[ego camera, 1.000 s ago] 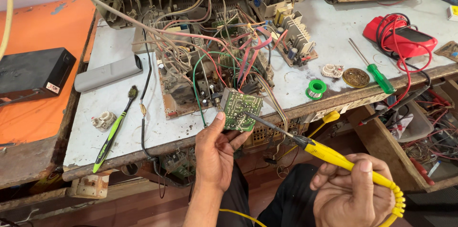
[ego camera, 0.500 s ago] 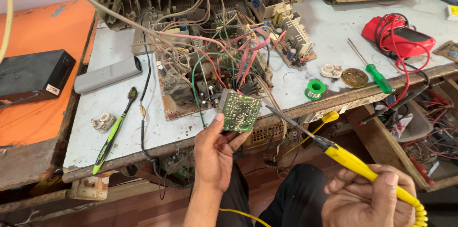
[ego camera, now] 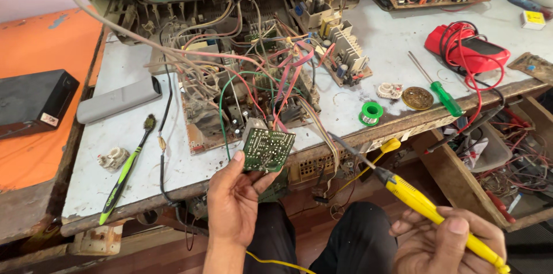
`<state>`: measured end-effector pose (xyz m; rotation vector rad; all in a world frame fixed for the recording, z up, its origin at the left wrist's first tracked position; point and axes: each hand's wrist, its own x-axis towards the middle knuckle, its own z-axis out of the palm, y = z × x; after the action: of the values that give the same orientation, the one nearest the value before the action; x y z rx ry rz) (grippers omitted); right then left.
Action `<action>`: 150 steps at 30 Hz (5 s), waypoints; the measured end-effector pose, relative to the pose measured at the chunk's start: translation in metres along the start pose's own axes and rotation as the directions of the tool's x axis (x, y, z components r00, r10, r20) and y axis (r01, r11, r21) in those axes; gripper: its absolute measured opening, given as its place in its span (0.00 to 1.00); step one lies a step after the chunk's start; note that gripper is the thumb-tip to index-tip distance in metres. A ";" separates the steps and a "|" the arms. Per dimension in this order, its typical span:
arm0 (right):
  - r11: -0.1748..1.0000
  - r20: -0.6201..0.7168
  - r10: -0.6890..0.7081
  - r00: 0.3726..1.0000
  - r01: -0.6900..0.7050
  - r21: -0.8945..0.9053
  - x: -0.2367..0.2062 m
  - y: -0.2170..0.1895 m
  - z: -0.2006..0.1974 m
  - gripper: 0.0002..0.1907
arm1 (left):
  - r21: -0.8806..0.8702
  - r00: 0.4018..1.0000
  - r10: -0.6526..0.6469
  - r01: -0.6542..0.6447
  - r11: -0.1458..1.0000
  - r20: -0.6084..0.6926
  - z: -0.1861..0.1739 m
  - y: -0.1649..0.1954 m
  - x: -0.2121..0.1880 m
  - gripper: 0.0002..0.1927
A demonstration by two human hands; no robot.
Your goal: The person holds a small circuit board in one hand and uses a soldering iron to solder points on the board, repositioning the board repeatedly to work on different spots. Near the end they set the board down and pick up another small electronic component from the cluttered workbench.
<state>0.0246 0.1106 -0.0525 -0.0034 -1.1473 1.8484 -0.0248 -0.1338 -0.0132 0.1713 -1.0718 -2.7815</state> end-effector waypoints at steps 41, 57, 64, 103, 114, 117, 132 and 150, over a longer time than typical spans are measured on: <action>0.958 0.114 0.073 0.991 -0.038 -0.283 0.035 0.008 0.031 0.09 | -0.038 1.000 0.005 -0.005 0.999 -0.025 -0.008 -0.009 0.006 0.14; 0.932 0.191 0.000 0.982 0.069 -0.356 0.049 0.014 0.057 0.09 | -0.046 1.000 0.013 -0.013 0.999 -0.002 -0.009 -0.009 0.007 0.15; 0.895 0.224 -0.016 0.974 0.114 -0.432 0.055 0.014 0.061 0.09 | -0.046 1.000 0.015 -0.016 0.999 -0.005 -0.008 -0.010 0.007 0.15; 0.881 0.088 -0.147 0.985 0.171 -0.442 0.088 0.014 0.016 0.10 | -0.007 0.999 0.007 -0.007 1.000 -0.047 -0.011 -0.011 0.014 0.18; 0.876 0.116 -0.139 0.983 0.177 -0.449 0.091 0.020 0.022 0.11 | -0.014 0.999 0.012 -0.012 1.000 -0.032 -0.011 -0.010 0.012 0.18; 0.878 0.122 -0.146 0.982 0.185 -0.441 0.090 0.021 0.023 0.10 | -0.016 0.999 0.002 -0.003 1.000 -0.037 -0.012 -0.010 0.013 0.18; 0.899 0.131 -0.125 0.983 0.168 -0.405 0.090 0.026 0.031 0.09 | -0.025 1.000 0.002 -0.003 1.000 -0.021 -0.012 -0.010 0.012 0.18; 0.941 -0.080 0.337 0.938 -0.332 0.067 0.006 -0.005 0.006 0.14 | -0.010 0.999 -0.038 0.037 0.999 -0.026 0.008 0.004 0.007 0.19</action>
<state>0.0221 0.1111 -0.0425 -0.2652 -1.0839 2.1542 -0.0321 -0.1329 -0.0050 0.2289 -1.0595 -2.8086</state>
